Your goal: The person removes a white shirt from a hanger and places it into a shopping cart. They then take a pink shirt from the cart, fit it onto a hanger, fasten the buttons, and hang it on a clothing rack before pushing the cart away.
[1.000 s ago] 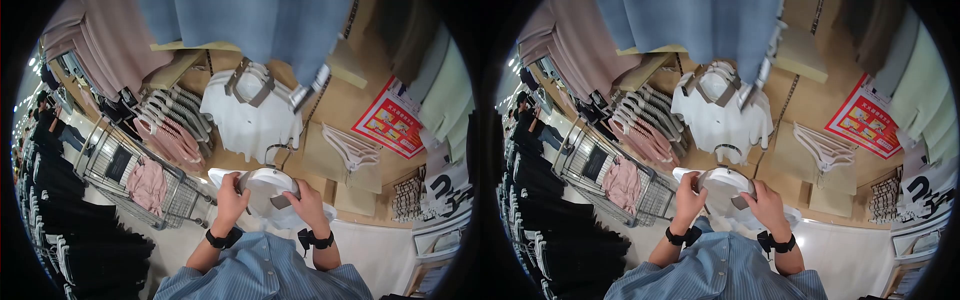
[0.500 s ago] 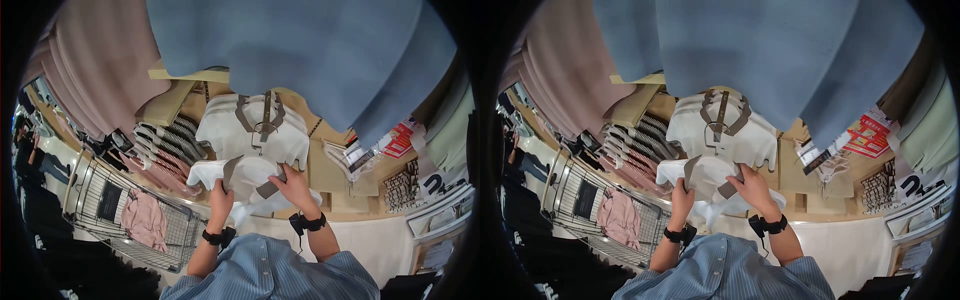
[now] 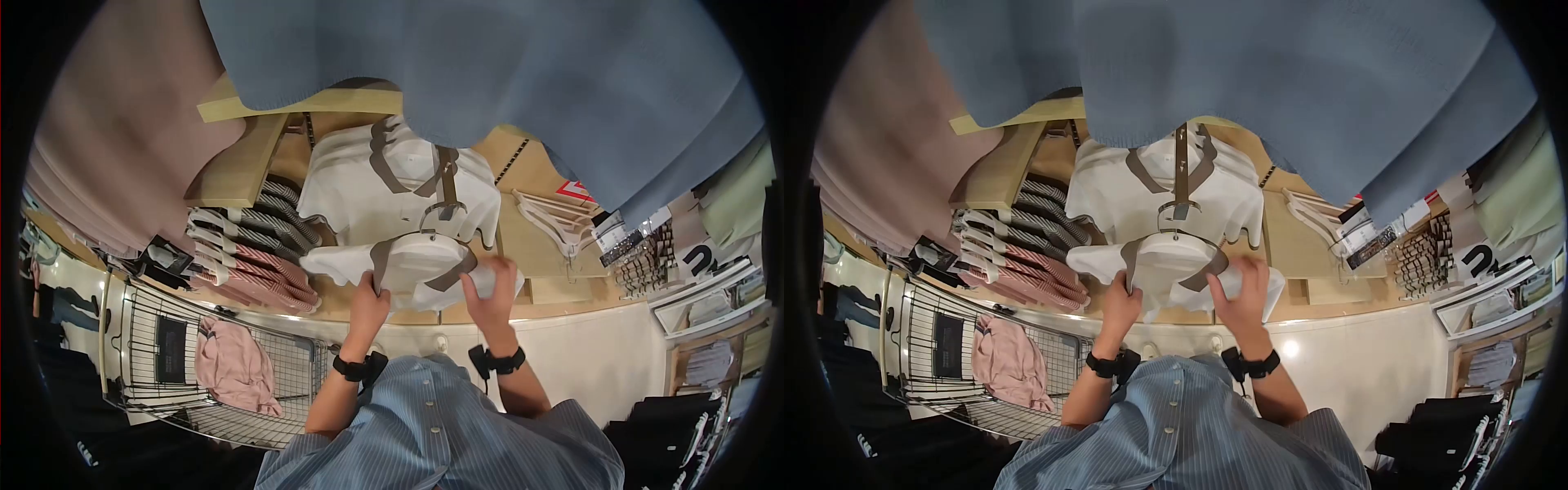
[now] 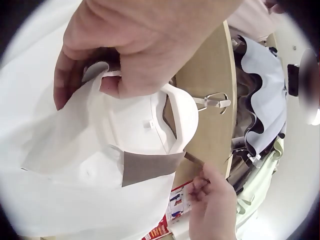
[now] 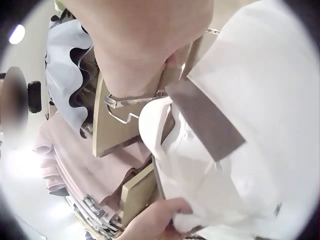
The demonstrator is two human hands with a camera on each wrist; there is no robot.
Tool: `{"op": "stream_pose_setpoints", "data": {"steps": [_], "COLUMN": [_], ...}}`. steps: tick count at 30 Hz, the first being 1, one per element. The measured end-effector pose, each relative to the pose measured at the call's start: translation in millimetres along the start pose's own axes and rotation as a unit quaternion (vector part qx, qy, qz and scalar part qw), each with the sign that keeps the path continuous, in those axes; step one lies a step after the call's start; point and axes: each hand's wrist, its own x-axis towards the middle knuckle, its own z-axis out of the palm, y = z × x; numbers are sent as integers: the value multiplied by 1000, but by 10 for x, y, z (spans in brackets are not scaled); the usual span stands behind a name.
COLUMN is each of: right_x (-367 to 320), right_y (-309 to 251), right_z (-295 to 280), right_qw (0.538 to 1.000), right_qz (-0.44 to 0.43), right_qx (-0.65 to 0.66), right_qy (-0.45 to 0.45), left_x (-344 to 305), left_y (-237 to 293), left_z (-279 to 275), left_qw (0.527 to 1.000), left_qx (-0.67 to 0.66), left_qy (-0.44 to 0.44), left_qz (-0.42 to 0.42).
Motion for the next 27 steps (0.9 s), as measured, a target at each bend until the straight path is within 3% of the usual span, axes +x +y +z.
{"op": "stream_pose_setpoints", "data": {"steps": [1, 2, 3, 5, 8, 11, 14, 15, 17, 22, 25, 27], "right_x": [-200, -433, -516, -635, -914, -932, -964, -982, -1017, -947, -932, -916], "right_y": [48, 137, 127, 48, 193, 267, 518, 510, 477, 400, 354, 274], "right_z": [17, 59, 94, 224, 646, 941, 1024, 1007, 954, 706, 705, 690], "right_qw": [999, 995, 978, 898, 899, 957, 902, 892, 851, 784, 764, 760], "right_qz": [23, 75, 154, 303, 302, 225, 288, 325, 390, 430, 437, 442], "right_qx": [16, 70, 96, 142, 96, 61, 26, 103, 252, 325, 350, 360], "right_qy": [33, -2, -100, -287, -302, -174, -321, -297, -246, -308, -321, -314], "left_x": [14, 12, 3, 16, -12, -84, -122, -120, -118, -220, -230, -225], "left_y": [-33, -87, -126, -173, -152, -40, -59, -80, -281, -772, -914, -963], "left_z": [18, 30, 34, 34, 31, -62, -69, -57, -38, 104, 301, 392], "left_qw": [1000, 1000, 999, 999, 996, 989, 959, 938, 954, 993, 980, 967], "left_qx": [-13, -24, -35, -43, -66, -95, -234, -299, -263, -73, -141, -211], "left_qy": [-3, -7, -11, -32, -62, -109, -152, -160, -139, -76, -104, -78], "left_qz": [5, 8, 11, 9, 16, -12, -56, -68, -30, -49, -90, -121]}}
